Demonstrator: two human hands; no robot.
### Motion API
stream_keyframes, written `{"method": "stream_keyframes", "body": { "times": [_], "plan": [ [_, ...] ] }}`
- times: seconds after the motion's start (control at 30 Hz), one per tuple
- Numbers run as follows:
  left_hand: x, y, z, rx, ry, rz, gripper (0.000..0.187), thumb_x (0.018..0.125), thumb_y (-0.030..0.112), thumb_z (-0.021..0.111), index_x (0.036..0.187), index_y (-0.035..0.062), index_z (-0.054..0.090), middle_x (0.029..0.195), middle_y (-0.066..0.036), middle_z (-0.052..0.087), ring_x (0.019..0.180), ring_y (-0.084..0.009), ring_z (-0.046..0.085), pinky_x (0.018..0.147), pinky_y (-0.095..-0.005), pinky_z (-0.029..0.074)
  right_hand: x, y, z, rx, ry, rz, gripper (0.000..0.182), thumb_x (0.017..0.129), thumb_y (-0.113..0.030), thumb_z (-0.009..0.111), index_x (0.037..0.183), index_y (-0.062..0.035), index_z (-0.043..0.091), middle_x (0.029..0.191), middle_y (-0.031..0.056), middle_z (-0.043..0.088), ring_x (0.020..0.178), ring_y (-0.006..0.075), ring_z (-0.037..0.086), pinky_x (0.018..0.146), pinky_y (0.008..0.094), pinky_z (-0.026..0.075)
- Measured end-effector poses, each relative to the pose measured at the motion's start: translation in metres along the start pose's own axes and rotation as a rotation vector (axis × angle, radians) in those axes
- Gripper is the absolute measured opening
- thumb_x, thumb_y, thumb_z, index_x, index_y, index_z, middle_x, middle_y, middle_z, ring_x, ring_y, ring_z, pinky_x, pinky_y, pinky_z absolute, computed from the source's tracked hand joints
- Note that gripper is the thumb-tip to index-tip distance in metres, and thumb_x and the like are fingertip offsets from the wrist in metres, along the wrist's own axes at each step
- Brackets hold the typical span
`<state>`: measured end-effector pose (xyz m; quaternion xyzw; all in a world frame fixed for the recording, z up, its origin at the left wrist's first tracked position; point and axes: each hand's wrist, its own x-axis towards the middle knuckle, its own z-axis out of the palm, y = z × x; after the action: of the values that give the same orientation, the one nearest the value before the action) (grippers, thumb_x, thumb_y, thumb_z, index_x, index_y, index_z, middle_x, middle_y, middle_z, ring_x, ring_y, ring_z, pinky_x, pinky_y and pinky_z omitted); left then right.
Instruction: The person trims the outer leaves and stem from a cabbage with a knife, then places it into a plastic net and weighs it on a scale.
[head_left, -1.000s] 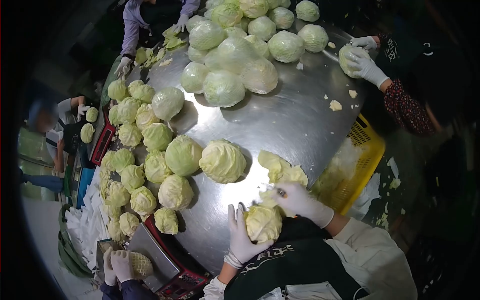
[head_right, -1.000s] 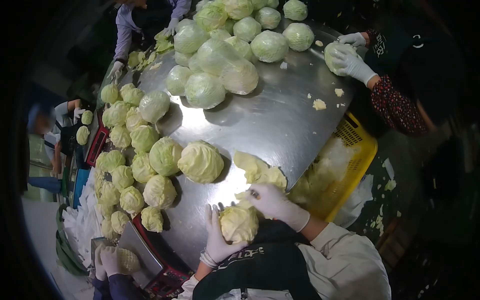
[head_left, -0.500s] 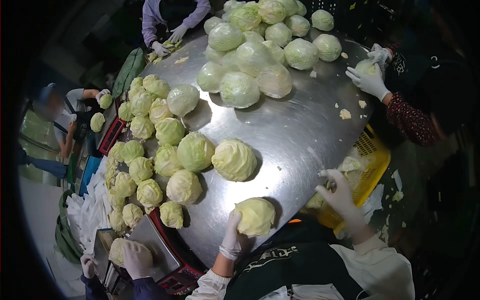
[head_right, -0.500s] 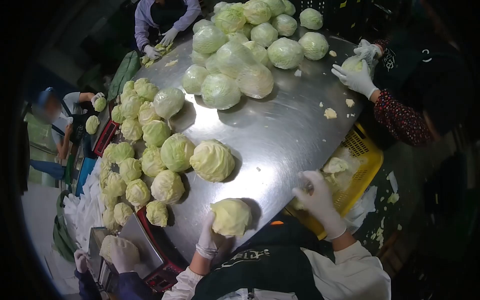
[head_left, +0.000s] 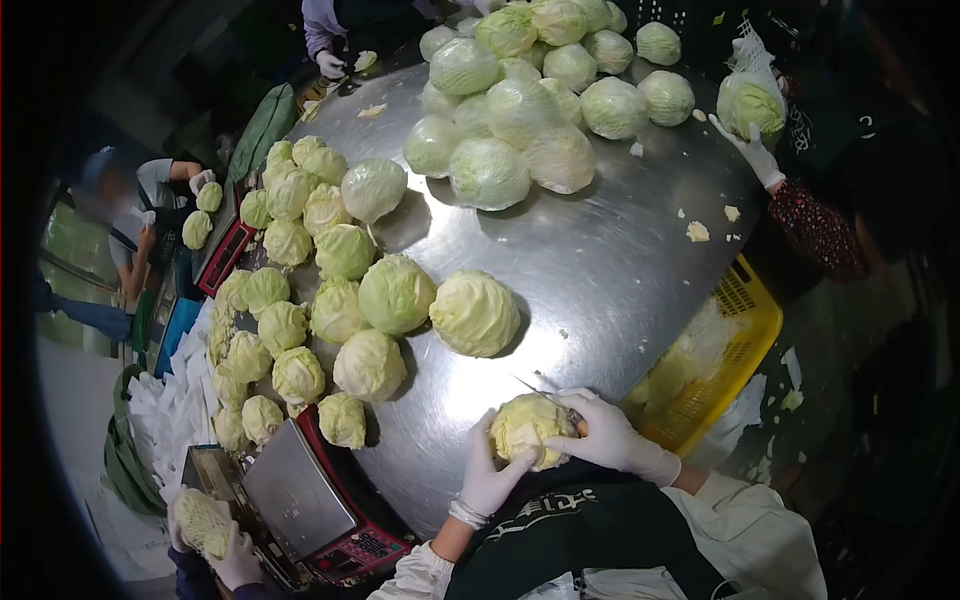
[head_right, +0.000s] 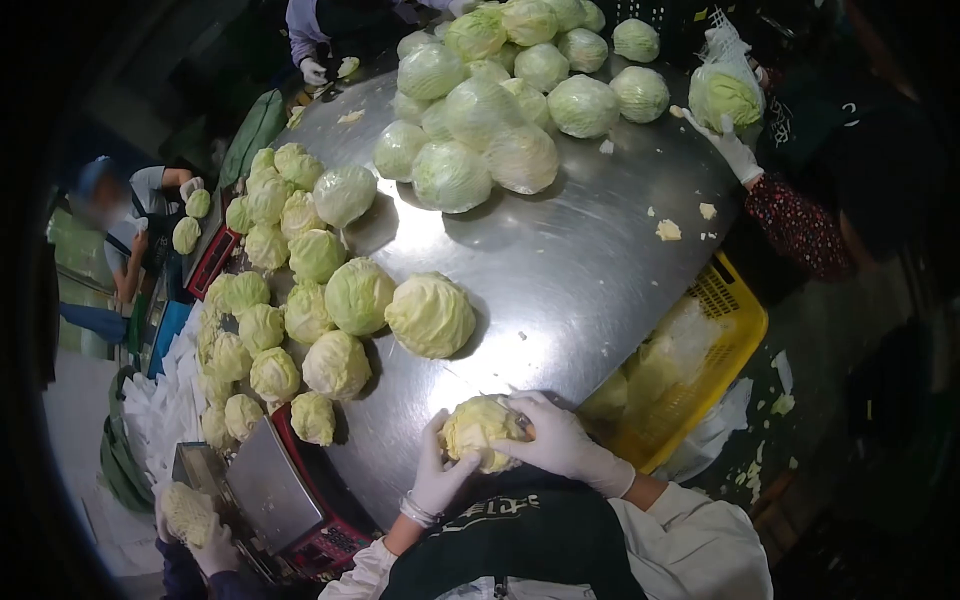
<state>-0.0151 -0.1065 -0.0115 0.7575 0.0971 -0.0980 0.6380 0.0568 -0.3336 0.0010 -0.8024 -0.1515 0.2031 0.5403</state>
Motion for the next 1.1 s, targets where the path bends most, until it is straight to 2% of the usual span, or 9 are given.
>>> {"method": "stream_keyframes", "body": {
  "times": [0.2, 0.27, 0.33, 0.47, 0.63, 0.8, 0.87, 0.97, 1.1],
  "plan": [
    [0.019, 0.002, 0.009, 0.387, -0.016, 0.254, 0.087, 0.078, 0.027, 0.089, 0.145, 0.0001, 0.040, 0.136, -0.020, 0.046, 0.128, -0.0326, 0.049, 0.111, -0.0437, 0.042, 0.018, 0.008, -0.016, -0.096, 0.130, -0.062, 0.028, 0.094, -0.026, 0.070, 0.100, 0.0009, 0.067, 0.099, 0.0154, 0.069, 0.086, 0.0301, 0.071, 0.077, 0.0391, 0.056],
    [0.018, -0.002, 0.003, -0.116, -0.106, 0.117, 0.083, 0.078, 0.020, 0.088, 0.145, 0.0006, 0.042, 0.140, -0.018, 0.049, 0.131, -0.0312, 0.051, 0.112, -0.0414, 0.043, 0.024, 0.015, -0.035, 0.013, 0.318, 0.009, 0.024, 0.094, -0.024, 0.067, 0.094, -0.0002, 0.067, 0.089, 0.0175, 0.068, 0.076, 0.0311, 0.068, 0.069, 0.0410, 0.054],
    [0.015, -0.004, -0.012, -0.236, -0.096, 0.068, 0.079, 0.080, 0.016, 0.085, 0.145, 0.0009, 0.042, 0.143, -0.018, 0.049, 0.132, -0.0306, 0.052, 0.113, -0.0413, 0.043, 0.028, 0.062, -0.055, -0.162, 0.526, 0.132, 0.015, 0.091, -0.014, 0.068, 0.092, 0.0017, 0.068, 0.083, 0.0154, 0.067, 0.076, 0.0268, 0.066, 0.071, 0.0355, 0.052],
    [0.013, -0.013, -0.021, -0.805, 0.054, -0.257, 0.069, 0.088, 0.007, 0.072, 0.149, 0.0018, 0.040, 0.147, -0.016, 0.048, 0.133, -0.0294, 0.052, 0.113, -0.0437, 0.044, 0.014, 0.056, -0.076, -0.413, 0.649, -0.039, 0.019, 0.089, -0.015, 0.069, 0.105, -0.0038, 0.068, 0.105, 0.0112, 0.068, 0.081, 0.0252, 0.068, 0.072, 0.0342, 0.056],
    [0.014, -0.007, -0.005, -0.937, -0.006, -0.376, 0.062, 0.092, 0.008, 0.066, 0.149, 0.0044, 0.042, 0.146, -0.015, 0.051, 0.134, -0.0290, 0.051, 0.113, -0.0439, 0.044, 0.005, 0.014, -0.040, -0.034, 0.154, -0.023, 0.047, 0.087, -0.025, 0.080, 0.123, 0.0016, 0.065, 0.120, 0.0143, 0.067, 0.093, 0.0201, 0.068, 0.081, 0.0280, 0.055],
    [0.015, -0.008, 0.000, -0.604, -0.063, -0.145, 0.075, 0.086, 0.003, 0.075, 0.151, 0.0019, 0.036, 0.145, -0.017, 0.052, 0.131, -0.0280, 0.054, 0.111, -0.0427, 0.046, 0.024, -0.002, -0.024, 0.373, -0.147, 0.258, 0.058, 0.090, -0.031, 0.080, 0.128, 0.0074, 0.060, 0.116, 0.0180, 0.068, 0.103, 0.0140, 0.064, 0.090, 0.0287, 0.052],
    [0.011, 0.004, 0.000, -0.499, -0.054, -0.124, 0.077, 0.085, 0.001, 0.076, 0.150, 0.0011, 0.036, 0.144, -0.018, 0.052, 0.129, -0.0275, 0.055, 0.110, -0.0424, 0.047, 0.023, 0.005, -0.009, 0.476, -0.092, 0.105, 0.045, 0.091, -0.027, 0.077, 0.121, 0.0051, 0.064, 0.101, 0.0153, 0.071, 0.095, 0.0098, 0.063, 0.083, 0.0297, 0.053],
    [0.008, 0.000, -0.002, -0.386, -0.021, -0.098, 0.075, 0.085, 0.002, 0.077, 0.148, -0.0003, 0.036, 0.141, -0.019, 0.053, 0.126, -0.0271, 0.057, 0.108, -0.0414, 0.049, 0.020, 0.010, -0.013, 0.152, -0.117, 0.124, 0.029, 0.092, -0.020, 0.074, 0.110, 0.0025, 0.068, 0.086, 0.0134, 0.071, 0.080, 0.0118, 0.066, 0.073, 0.0314, 0.054],
    [0.002, -0.032, -0.008, -0.693, 0.108, -0.335, 0.061, 0.093, 0.013, 0.074, 0.142, 0.0025, 0.039, 0.137, -0.017, 0.055, 0.122, -0.0280, 0.059, 0.102, -0.0423, 0.053, 0.016, 0.040, -0.050, -0.089, 0.381, 0.131, 0.023, 0.091, -0.015, 0.070, 0.107, 0.0016, 0.069, 0.086, 0.0141, 0.070, 0.072, 0.0207, 0.067, 0.069, 0.0326, 0.055]
  ]
}}
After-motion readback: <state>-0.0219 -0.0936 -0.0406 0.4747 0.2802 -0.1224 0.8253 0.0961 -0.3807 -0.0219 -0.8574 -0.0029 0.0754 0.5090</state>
